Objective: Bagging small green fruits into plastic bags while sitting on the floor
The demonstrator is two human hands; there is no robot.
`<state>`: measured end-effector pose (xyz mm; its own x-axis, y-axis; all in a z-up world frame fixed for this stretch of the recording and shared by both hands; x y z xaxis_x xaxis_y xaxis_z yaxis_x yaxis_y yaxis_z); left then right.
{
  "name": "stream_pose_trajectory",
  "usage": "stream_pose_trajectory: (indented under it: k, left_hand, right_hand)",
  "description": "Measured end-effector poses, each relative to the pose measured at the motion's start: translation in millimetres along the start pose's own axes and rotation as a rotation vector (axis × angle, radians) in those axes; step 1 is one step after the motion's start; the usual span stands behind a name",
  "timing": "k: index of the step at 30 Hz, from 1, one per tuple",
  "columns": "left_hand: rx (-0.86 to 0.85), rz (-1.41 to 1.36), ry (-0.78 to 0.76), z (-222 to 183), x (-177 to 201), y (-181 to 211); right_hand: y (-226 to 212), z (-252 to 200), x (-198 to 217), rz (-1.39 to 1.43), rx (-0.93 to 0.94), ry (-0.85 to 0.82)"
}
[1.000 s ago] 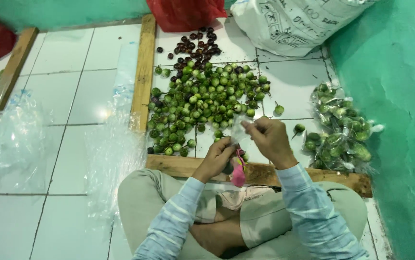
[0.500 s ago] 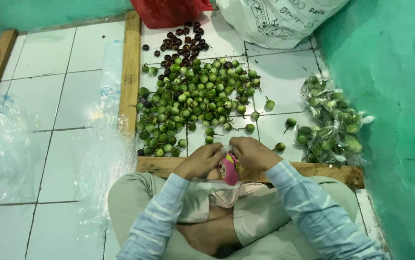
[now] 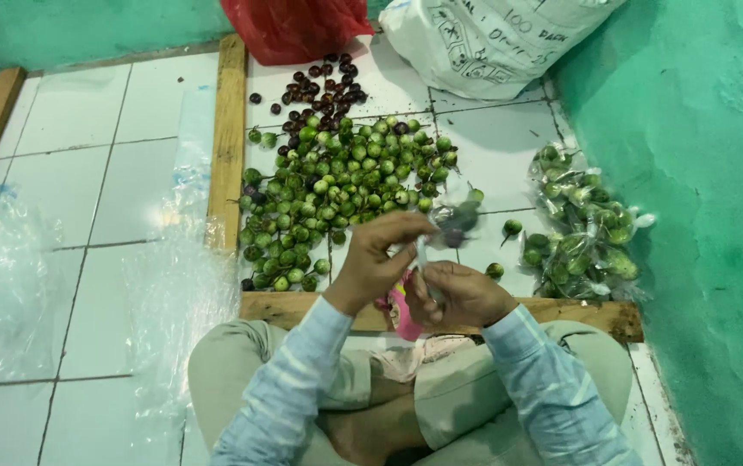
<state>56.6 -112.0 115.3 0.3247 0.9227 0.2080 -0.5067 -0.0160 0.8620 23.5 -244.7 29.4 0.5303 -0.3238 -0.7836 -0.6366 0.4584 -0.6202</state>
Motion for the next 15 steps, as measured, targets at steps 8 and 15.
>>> stream_pose_trajectory:
  k: [8, 15]
  left_hand:
    - [0.193, -0.362, -0.166, -28.8, -6.9, -11.0]
    - [0.404, -0.016, -0.130, -49.2, 20.5, -15.6]
  right_hand:
    - [-25.1, -2.2, 14.2, -0.213, 0.050, 0.070]
    - [-12.5, 19.8, 18.2, -0.555, 0.077, 0.376]
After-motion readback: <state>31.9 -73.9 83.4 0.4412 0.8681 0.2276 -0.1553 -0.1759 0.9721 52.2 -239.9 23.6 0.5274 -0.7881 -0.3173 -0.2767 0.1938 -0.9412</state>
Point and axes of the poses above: each hand's wrist, its own z-axis towards the middle knuckle, its own x-axis out of the back of the hand, y = z × x, the point moved 5 cm from there along z, towards the middle knuckle, and after that the axes turned 7 degrees about -y, right-handed, at the moved point
